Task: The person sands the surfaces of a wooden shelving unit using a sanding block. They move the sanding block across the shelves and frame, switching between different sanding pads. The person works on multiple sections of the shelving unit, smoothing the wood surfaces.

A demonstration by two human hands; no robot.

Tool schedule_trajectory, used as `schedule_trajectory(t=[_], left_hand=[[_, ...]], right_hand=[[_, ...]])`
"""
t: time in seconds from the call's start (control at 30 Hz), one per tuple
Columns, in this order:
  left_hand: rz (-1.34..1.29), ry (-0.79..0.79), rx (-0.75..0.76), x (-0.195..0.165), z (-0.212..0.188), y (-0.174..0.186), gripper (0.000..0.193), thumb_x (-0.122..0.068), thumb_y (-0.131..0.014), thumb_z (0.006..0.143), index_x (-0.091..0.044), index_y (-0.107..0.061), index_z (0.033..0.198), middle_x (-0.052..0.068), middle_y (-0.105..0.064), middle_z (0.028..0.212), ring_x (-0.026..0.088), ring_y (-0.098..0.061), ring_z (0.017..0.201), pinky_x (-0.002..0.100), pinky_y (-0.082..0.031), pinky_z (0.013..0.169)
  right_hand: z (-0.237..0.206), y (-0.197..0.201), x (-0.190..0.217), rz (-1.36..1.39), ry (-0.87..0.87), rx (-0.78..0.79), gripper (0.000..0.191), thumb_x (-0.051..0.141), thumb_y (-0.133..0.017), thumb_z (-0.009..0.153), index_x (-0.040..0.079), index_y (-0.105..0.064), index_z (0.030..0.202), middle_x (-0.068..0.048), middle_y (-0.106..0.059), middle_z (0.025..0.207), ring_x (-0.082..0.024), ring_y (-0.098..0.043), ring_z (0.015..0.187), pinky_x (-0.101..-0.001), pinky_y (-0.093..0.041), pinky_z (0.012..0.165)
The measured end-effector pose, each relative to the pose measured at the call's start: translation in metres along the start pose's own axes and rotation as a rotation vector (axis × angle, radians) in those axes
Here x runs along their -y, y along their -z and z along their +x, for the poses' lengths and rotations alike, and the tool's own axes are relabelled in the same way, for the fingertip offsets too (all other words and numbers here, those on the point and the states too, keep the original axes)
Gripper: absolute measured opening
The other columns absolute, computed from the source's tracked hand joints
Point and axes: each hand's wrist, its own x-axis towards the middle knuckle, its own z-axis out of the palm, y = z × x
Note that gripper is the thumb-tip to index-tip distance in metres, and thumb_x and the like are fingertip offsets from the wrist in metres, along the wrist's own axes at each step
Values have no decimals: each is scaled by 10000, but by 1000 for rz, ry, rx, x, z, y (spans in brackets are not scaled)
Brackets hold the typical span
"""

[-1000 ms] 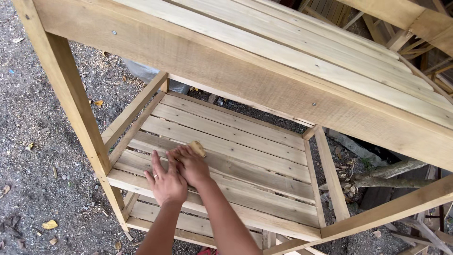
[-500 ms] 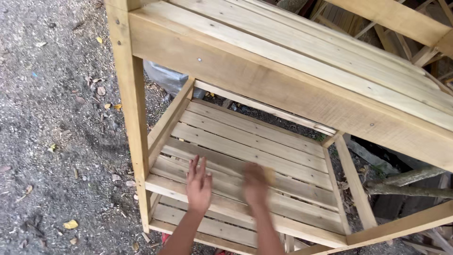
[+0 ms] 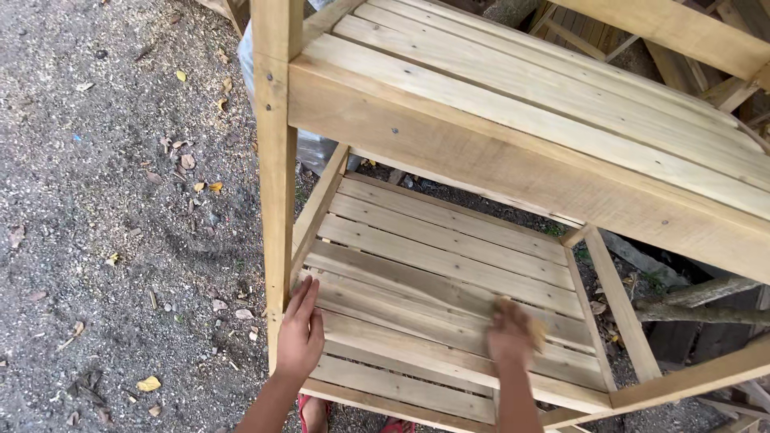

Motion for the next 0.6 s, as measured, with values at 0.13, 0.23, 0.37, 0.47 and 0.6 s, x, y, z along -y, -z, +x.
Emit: schedule_trajectory(t=[0.13,0.23,0.37,0.47,0.6], left_hand=[[41,-6,-79,6,-6,7,527,45,-502,917,-54,-546,1433,188,-544,1488,375,-540,1361,410,-470,1078],[-46,43,-84,5,-7,4,574,76,-456,905,-60,-524,1459,178,-553,1470,341,-597,1314,386,-519,1029],[-42,-80,-11,-5,-5,-5,656,114,-473,830,-60,-530,1460,174,-524,1504,361,-545,1358,413,-515,1010],[-34,-83,61,-8,6,-14,644,94,-489,813,-92,-554,1427,159,-508,1516,353,-509,1393,385,-552,966],[189,-148,91,6,35,-29,569,4,-549,833,-91,-581,1392,154,-503,1516,369,-464,1420,434,-501,1055]], right_hand=[[24,-48,90,-647,179,291,410,243,-471,937,139,-645,1293,-53,-551,1486,-233,-451,1437,-370,-320,1227],[34,-100,236,103,70,332,430,175,-448,990,58,-591,1378,-139,-529,1494,-288,-451,1433,-422,-273,1270],[20,-73,285,266,221,196,487,231,-440,1039,44,-464,1489,-118,-378,1620,-342,-288,1533,-490,-206,1227],[18,-6,213,-125,224,89,645,376,-502,958,161,-382,1555,-103,-270,1656,-367,-190,1537,-563,-169,1215],[16,36,115,-141,-158,423,719,534,-473,974,179,-336,1585,-72,-247,1661,-322,-181,1547,-505,-193,1233]])
